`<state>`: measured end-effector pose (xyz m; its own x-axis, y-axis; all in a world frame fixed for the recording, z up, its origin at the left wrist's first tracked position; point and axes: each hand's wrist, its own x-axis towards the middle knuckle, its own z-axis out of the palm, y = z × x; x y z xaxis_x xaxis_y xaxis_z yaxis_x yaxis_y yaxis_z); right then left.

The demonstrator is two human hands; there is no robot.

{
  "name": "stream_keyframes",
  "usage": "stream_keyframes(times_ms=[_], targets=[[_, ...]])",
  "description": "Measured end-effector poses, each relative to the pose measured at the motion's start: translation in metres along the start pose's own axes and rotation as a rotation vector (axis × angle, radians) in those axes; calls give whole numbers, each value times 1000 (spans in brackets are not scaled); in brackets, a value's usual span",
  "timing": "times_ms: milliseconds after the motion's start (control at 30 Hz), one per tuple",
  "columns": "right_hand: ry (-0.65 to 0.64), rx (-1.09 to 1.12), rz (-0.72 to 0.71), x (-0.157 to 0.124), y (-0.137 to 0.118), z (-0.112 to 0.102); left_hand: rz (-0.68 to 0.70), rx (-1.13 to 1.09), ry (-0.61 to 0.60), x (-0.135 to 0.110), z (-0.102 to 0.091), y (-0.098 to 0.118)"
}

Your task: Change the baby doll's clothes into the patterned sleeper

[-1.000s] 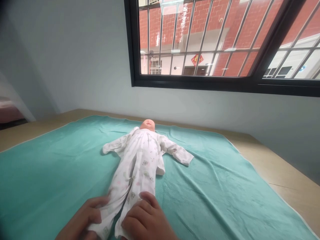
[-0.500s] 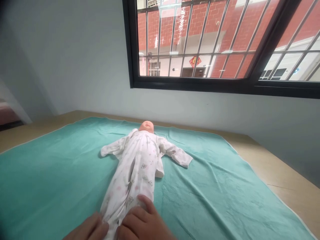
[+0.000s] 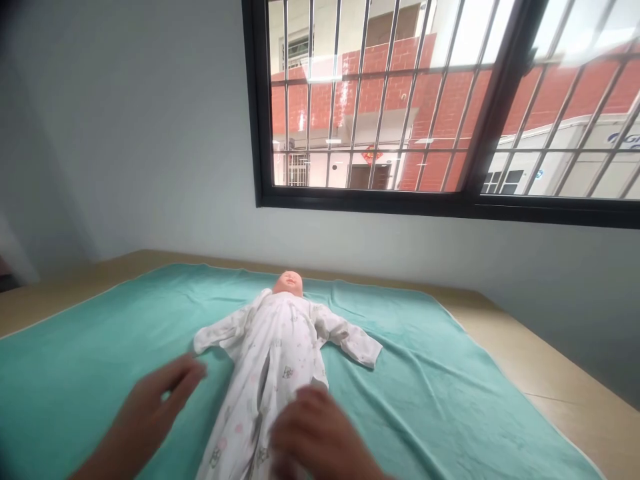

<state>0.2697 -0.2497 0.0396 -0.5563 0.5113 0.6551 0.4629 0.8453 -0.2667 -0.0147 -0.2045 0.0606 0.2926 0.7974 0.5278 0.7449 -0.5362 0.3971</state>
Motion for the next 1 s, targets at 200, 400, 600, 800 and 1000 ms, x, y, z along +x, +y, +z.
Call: stream_keyframes(times_ms=[200,400,600,800,1000], targets=[[9,-289,572,10,62,1,184,126,-298,47,63,-42],[-36,-430,505,-16,79,19,272,158,-172,38,85,-41],[200,-54,755,-14,84,16,348,193,-102,42,99,-43],[641,542,948,-27,59,-14,336,142,-244,37,104,-45],[507,576,1204,-69,44,-16,272,38,-273,39,99,-37]])
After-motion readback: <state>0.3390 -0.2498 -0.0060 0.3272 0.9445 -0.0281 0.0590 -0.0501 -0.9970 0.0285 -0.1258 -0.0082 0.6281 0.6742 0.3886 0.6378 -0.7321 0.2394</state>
